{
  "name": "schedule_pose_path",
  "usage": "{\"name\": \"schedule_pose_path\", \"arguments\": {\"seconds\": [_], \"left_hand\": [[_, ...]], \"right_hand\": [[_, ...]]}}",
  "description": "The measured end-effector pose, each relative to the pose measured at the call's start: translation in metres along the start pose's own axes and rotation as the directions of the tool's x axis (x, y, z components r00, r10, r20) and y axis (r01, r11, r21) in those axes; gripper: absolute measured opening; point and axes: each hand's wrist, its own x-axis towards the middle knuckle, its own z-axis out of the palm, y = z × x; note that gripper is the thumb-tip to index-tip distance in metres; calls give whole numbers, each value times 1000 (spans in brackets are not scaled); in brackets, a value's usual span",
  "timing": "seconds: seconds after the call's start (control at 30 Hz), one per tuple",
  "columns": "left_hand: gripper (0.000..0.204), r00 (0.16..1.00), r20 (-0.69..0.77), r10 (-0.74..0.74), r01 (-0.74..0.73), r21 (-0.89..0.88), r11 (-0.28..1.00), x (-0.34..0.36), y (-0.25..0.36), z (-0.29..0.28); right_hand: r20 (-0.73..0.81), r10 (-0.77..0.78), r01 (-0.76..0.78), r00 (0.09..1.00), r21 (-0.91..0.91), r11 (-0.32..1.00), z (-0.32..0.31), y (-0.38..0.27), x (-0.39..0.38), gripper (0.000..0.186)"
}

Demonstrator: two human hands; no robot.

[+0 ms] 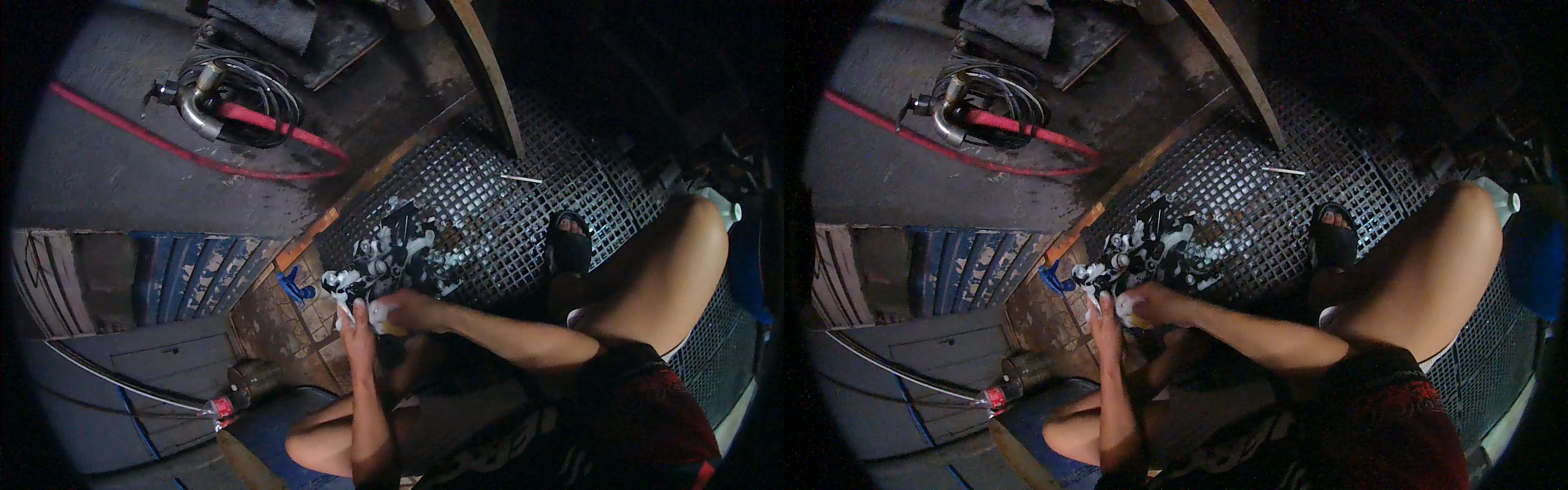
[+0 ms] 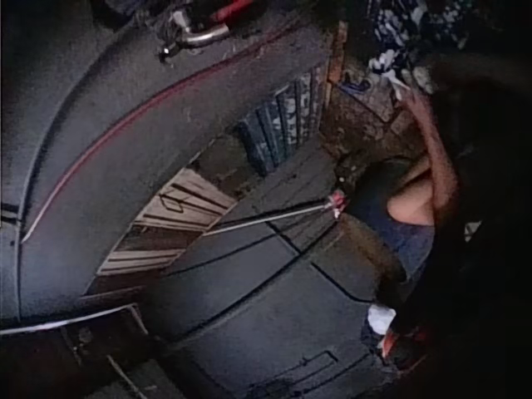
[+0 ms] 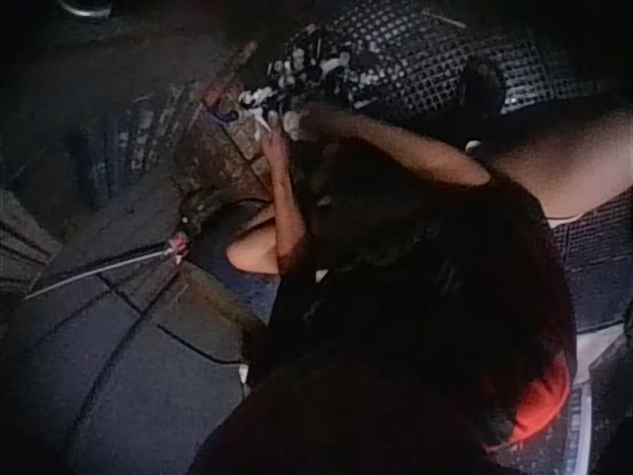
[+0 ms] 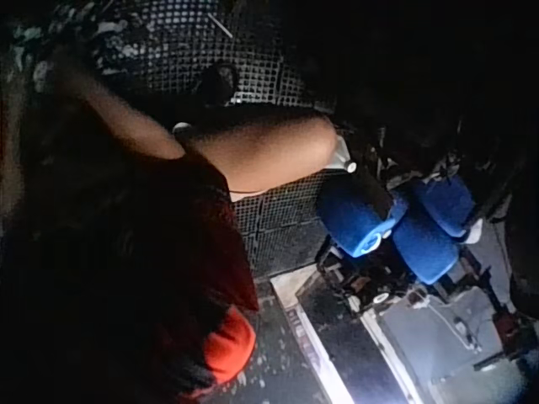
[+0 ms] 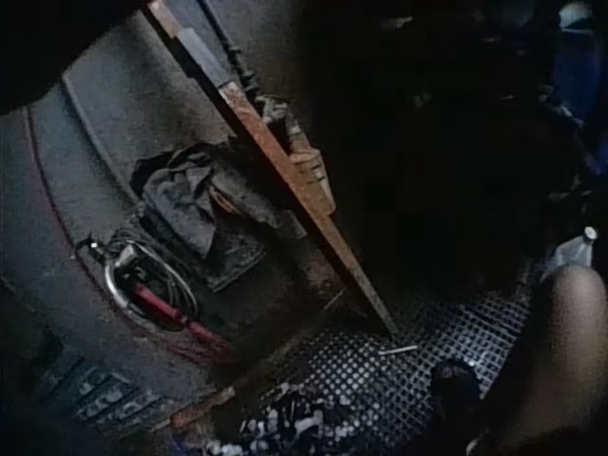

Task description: The person scrubs a black mechanical part with a sponge and soap, then rinses it under a tap. They separate the part into two pieces, rinse each piece individually, and reassemble them before performing a final rinse.

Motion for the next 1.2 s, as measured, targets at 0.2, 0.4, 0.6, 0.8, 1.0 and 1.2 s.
{"name": "schedule_pose_path", "arguments": {"seconds": [0.2,0.4,0.6,0.8,1.0,1.2], "left_hand": [[50,998,47,34,-32,-44,999,5,3,3],[49,998,39,55,-59,107,993,8,0,-3],[54,998,24,54,-55,48,997,1,6,5],[57,999,35,16,-19,81,997,4,7,3],[55,1000,12,-27,27,34,999,8,2,1],[52,1000,-19,0,-1,-34,999,10,-8,-3]], "right_hand": [[-260,-223,337,939,822,459,31,46,38,26],[-397,-130,412,909,802,434,18,24,37,31],[-407,-11,343,913,755,559,25,17,27,44],[-388,-34,285,921,612,737,12,27,40,35],[-165,-339,244,926,-422,873,24,37,9,43],[15,-242,123,970,-892,436,19,2,-25,32]]}}
